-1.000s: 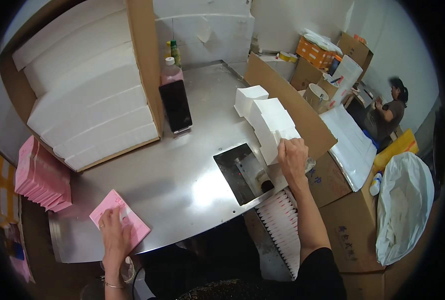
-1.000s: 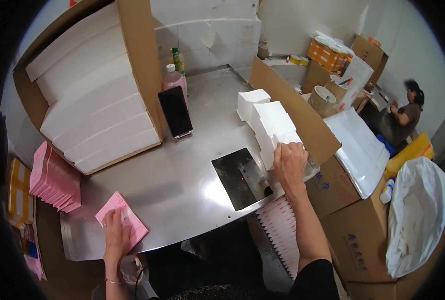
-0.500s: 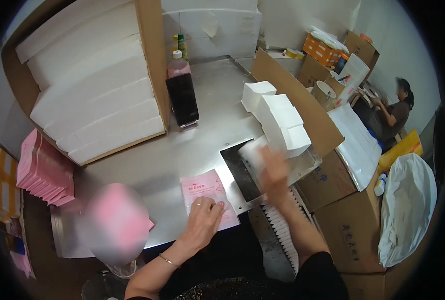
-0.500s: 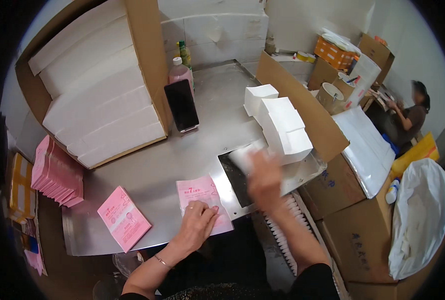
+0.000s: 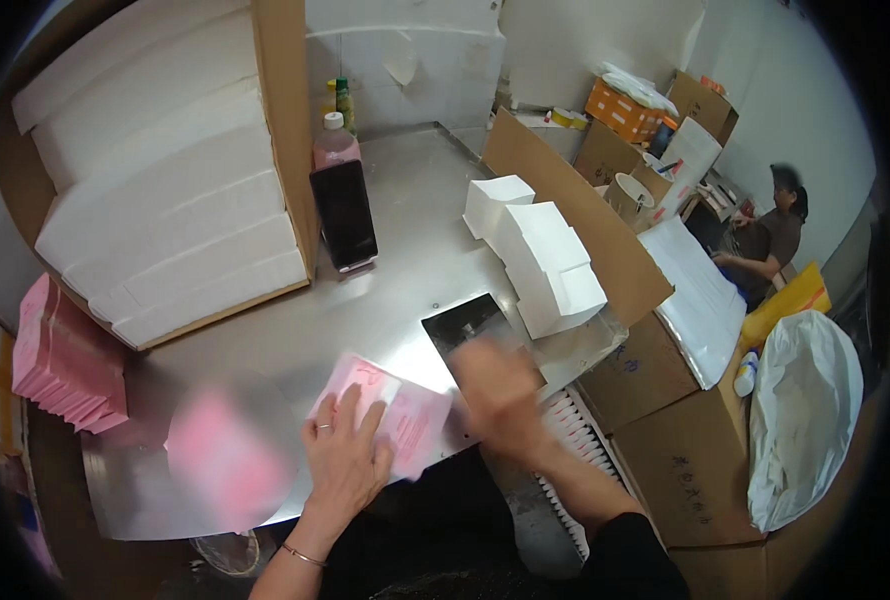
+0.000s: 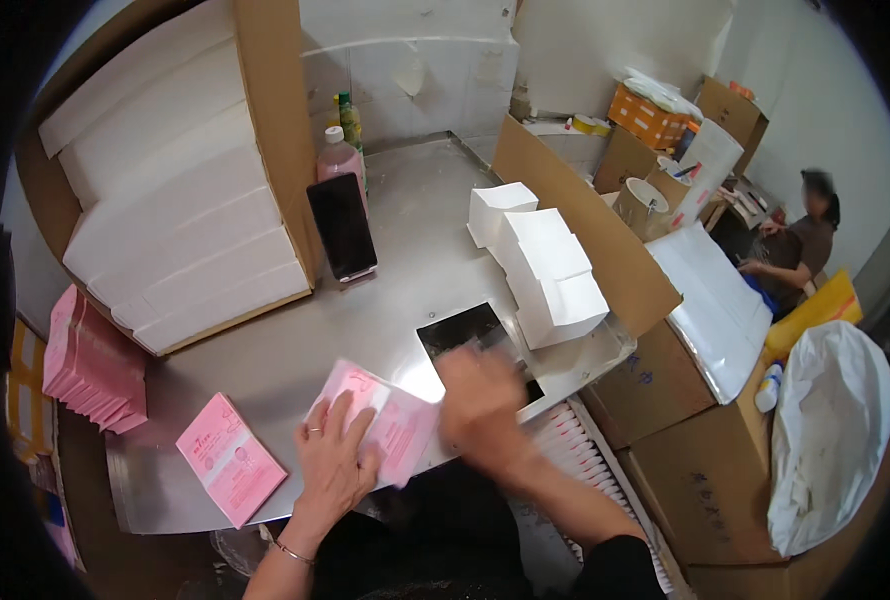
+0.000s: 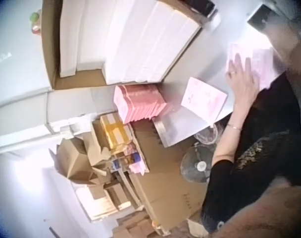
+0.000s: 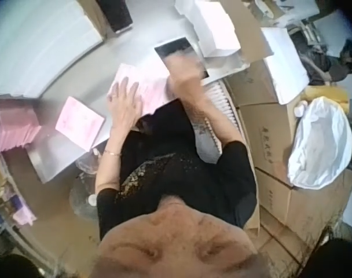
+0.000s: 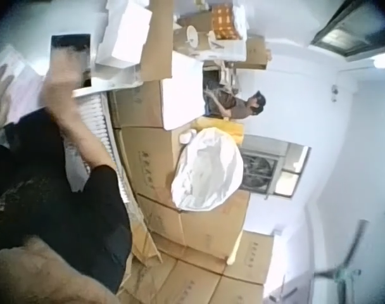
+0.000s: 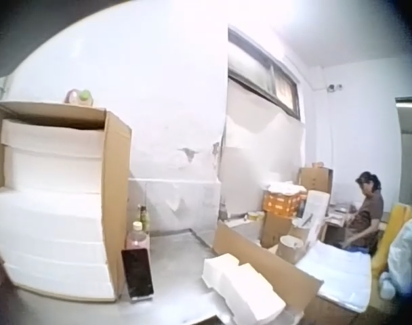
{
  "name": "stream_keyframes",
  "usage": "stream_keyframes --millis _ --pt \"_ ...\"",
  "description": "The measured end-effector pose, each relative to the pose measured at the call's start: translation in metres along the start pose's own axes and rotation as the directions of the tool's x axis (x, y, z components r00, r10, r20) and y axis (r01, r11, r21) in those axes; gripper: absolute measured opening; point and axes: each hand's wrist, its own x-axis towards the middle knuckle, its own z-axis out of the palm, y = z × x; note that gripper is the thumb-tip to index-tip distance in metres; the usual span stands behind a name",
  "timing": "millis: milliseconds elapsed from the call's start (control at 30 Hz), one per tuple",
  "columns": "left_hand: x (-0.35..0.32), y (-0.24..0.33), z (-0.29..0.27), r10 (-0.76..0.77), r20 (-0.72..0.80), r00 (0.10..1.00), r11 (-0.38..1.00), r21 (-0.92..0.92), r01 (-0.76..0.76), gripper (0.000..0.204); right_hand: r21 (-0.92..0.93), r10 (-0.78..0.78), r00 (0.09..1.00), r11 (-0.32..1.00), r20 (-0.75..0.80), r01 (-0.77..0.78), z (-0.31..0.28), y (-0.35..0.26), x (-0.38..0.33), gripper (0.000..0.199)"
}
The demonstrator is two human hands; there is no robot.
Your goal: Folding pink papers and feeding them into a processing machine as part of a packaging workflow.
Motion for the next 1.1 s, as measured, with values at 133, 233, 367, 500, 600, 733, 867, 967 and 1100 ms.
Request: stream_keyframes --millis 133,233,367,500,600,733,867,967,1100 --pt "0.003 0.020 0.003 -0.152 0.068 0.986 0.986 -0.053 0.155 0.058 -0.545 0.112 0.982 0.819 -0.154 -0.179 -0.040 0.087 0.016 0.022" --pt "0.007 0.027 -0.005 -0.122 0.119 0.985 0.991 0.067 0.115 0.060 -0.499 0.242 0.970 0.837 -0.029 -0.224 -0.033 0.120 -0.002 0.023" --pt "0.021 0.015 -0.015 0.139 -0.084 0.987 0.985 0.115 -0.128 0.054 -0.426 0.365 0.931 0.845 0.017 -0.324 -0.037 0.125 -0.003 0.018" --pt "0.014 0.020 -0.015 0.058 0.032 0.998 0.998 -0.005 -0.058 0.048 -0.343 0.314 0.936 0.872 -0.159 -0.350 -0.032 0.123 -0.006 0.028" --pt "0.007 0.035 0.000 0.109 0.058 0.992 0.994 -0.021 -0.108 0.042 -0.477 0.172 0.977 0.853 -0.124 -0.211 -0.034 0.117 -0.007 0.041" --pt "0.003 0.017 0.003 -0.013 0.183 0.983 0.953 -0.295 0.068 0.049 0.169 -0.182 0.975 0.973 0.127 0.160 -0.020 -0.019 -0.028 0.046" --pt "0.005 0.016 -0.003 0.006 -0.123 0.992 0.995 -0.097 -0.018 0.062 0.041 -0.325 0.925 0.945 0.199 0.323 0.014 -0.060 -0.054 0.035" --pt "0.008 0.047 -0.002 -0.037 -0.017 0.999 0.979 -0.199 0.033 0.080 -0.082 -0.062 0.887 0.990 0.458 0.112 0.059 -0.033 -0.017 0.017" --pt "-0.012 0.009 -0.023 0.037 -0.007 0.999 0.942 -0.334 -0.038 0.058 -0.110 0.182 0.788 0.983 0.588 -0.146 0.077 0.031 -0.029 0.021"
